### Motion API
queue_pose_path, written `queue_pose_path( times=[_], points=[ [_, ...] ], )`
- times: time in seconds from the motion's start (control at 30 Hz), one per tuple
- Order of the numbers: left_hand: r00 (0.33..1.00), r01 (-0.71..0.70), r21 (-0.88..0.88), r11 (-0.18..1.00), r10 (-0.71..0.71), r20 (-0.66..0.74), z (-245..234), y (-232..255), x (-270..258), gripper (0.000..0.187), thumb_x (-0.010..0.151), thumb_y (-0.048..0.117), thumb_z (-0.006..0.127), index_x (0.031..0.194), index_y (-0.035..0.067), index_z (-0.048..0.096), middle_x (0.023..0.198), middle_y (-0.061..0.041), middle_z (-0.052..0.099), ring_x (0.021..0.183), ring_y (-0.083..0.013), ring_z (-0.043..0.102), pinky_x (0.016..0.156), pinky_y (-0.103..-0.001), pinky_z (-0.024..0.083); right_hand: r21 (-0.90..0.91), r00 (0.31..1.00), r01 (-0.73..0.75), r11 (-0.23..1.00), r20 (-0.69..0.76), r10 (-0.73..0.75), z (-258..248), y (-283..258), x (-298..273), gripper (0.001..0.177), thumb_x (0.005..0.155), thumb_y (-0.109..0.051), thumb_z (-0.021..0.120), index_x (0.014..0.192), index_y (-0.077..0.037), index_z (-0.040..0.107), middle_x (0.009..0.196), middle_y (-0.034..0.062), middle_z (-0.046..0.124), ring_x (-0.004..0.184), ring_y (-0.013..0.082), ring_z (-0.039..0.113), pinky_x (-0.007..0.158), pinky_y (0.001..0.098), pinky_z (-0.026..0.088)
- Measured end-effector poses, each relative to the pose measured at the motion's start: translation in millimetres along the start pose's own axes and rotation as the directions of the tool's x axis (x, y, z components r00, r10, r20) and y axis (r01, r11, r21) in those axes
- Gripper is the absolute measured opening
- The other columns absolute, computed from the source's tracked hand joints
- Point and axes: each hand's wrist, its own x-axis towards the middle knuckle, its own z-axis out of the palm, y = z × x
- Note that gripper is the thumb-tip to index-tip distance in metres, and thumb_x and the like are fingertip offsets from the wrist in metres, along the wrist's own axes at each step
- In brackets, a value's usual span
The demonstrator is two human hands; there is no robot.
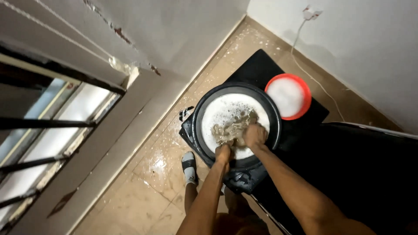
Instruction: Cleaning the window glass, metal bars, and frame using a cloth and soapy water.
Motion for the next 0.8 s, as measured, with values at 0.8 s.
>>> queue_pose_path(
  times=[0.8],
  points=[
    [0.986,0.026,-0.394,0.919,0.042,0.162,40.1,52.6,-7.5,0.048,0.101,0.046,0.041,0.116,0.006,0.064,0.078,-0.006,0.065,0.064,-0.0182,0.058,0.053,-0.033,0.052,0.433,0.753,0.652,0.623,-0.466,-0.464,-23.0,-58.3,-91.2,0.018,0.102,-0.021,0.064,0.099,-0.009,0.076,0.080,0.0057,0.074,0.053,0.0110,0.063,0.050,0.0294,0.052]
  ],
)
